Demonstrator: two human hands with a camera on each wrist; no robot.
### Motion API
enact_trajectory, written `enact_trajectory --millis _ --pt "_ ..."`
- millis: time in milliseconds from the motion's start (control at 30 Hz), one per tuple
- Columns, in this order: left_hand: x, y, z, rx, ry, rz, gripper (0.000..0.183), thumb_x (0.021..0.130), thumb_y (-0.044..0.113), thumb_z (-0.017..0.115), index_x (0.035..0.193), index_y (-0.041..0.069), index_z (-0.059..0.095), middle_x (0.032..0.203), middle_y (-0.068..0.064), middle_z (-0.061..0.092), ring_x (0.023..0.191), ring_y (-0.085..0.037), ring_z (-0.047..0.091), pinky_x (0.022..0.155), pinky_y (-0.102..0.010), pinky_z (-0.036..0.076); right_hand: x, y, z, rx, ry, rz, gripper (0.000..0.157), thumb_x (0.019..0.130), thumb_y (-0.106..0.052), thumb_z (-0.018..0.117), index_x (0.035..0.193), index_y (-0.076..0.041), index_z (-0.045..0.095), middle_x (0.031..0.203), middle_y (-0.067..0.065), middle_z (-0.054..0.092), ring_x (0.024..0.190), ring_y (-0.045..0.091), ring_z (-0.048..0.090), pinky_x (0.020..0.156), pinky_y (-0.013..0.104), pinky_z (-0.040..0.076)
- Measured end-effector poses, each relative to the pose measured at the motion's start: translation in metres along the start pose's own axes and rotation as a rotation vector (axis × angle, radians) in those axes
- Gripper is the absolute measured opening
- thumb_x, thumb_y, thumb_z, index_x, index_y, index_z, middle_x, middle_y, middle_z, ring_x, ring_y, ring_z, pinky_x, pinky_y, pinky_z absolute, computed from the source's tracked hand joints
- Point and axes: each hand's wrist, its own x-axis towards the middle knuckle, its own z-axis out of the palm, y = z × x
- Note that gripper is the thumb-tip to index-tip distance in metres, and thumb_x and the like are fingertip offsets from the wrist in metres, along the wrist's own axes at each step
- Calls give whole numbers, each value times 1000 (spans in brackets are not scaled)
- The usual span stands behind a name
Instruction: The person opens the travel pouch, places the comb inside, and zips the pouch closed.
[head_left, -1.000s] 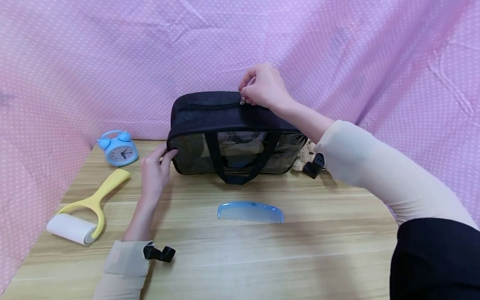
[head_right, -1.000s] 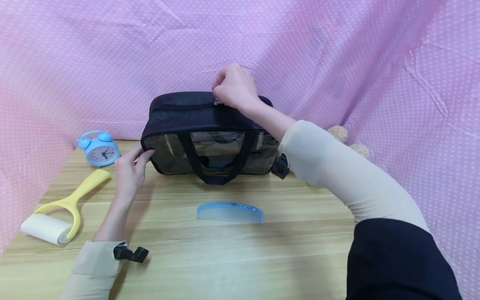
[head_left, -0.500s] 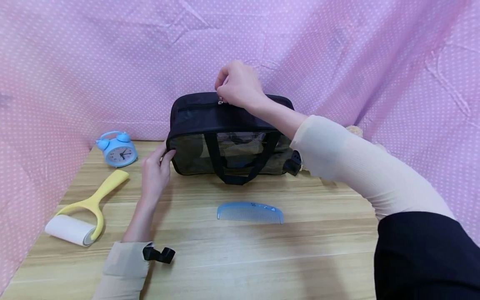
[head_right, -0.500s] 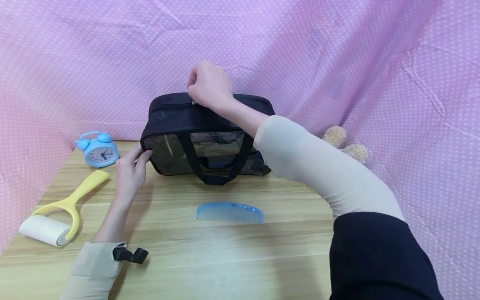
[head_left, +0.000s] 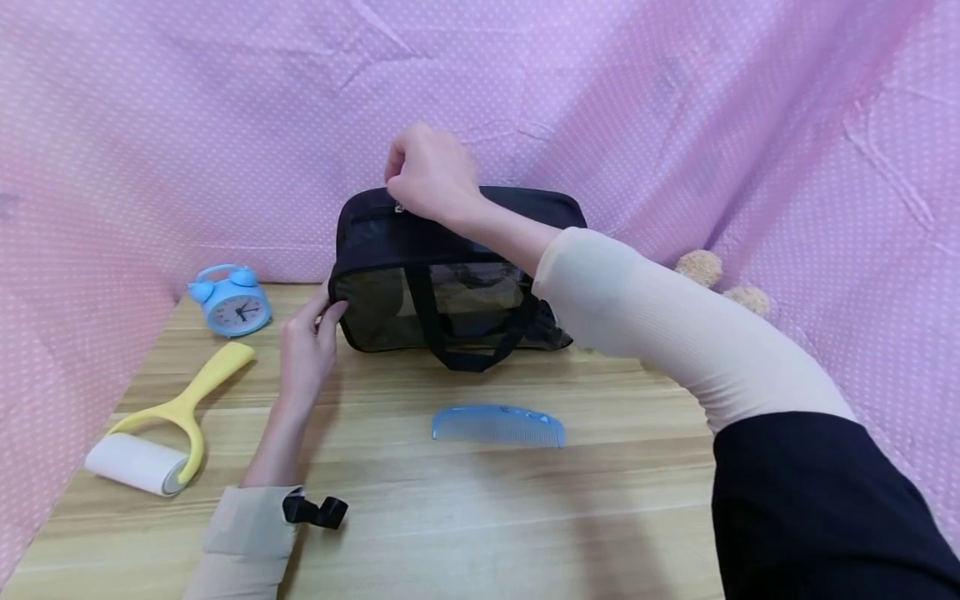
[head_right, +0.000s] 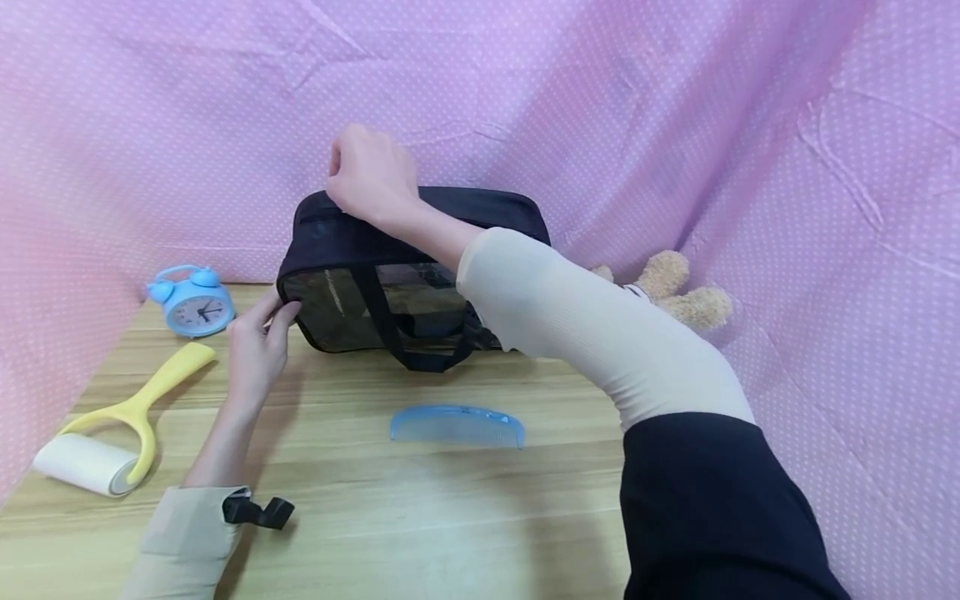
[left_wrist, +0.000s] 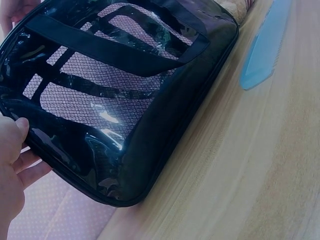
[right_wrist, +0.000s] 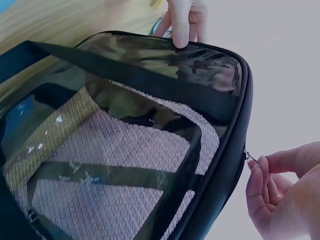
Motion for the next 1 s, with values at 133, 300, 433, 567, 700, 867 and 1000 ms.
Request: enact_trajectory --millis 133,300,433,567,700,867,1000 --pt "1 -1 1 -7 3 -17 34 102 8 63 135 14 69 133 -10 70 110 14 60 84 2 44 1 -6 7 14 14 -6 20 95 -13 57 94 -20 76 105 -5 73 89 14 64 73 27 51" --pt "2 -1 3 -15 7 -19 32 101 8 64 132 13 71 129 -11 72 108 7 65 83 2 45 3 -12 14 1 19 -21 22 97 -14 55 94 -21 76 104 -5 73 87 13 63 71 25 49" --pt "1 0 3 -23 11 -28 32 101 8 64 133 12 71 127 -14 73 103 25 54 82 3 45 5 -19 22 -17 17 -42 23 98 -13 53 94 -22 75 104 -6 73 87 13 63 70 24 49" --pt "0 1 2 -18 10 -36 33 102 9 64 134 13 70 128 -13 73 105 25 54 82 3 45 6 -26 30 -15 6 -44 25 97 -11 52 94 -23 73 108 -7 71 86 12 63 68 23 49" --pt "1 1 2 -9 9 -32 32 102 10 64 132 13 71 127 -13 73 104 24 54 82 2 45 7 -30 35 -22 15 -48 25 96 -9 52 91 -23 72 103 -7 72 82 12 62 63 24 48" --pt "1 0 2 2 12 -19 30 101 10 65 130 12 73 124 -15 74 104 21 56 82 2 45 8 -33 40 -46 14 -62 25 96 -9 51 92 -23 71 99 -7 70 78 10 60 62 23 47" --pt "1 1 2 10 14 -16 30 101 10 66 129 11 73 123 -15 75 104 20 57 81 3 45 7 -33 41 -54 10 -89 23 96 -9 52 94 -21 72 97 -7 70 74 10 58 59 22 46"
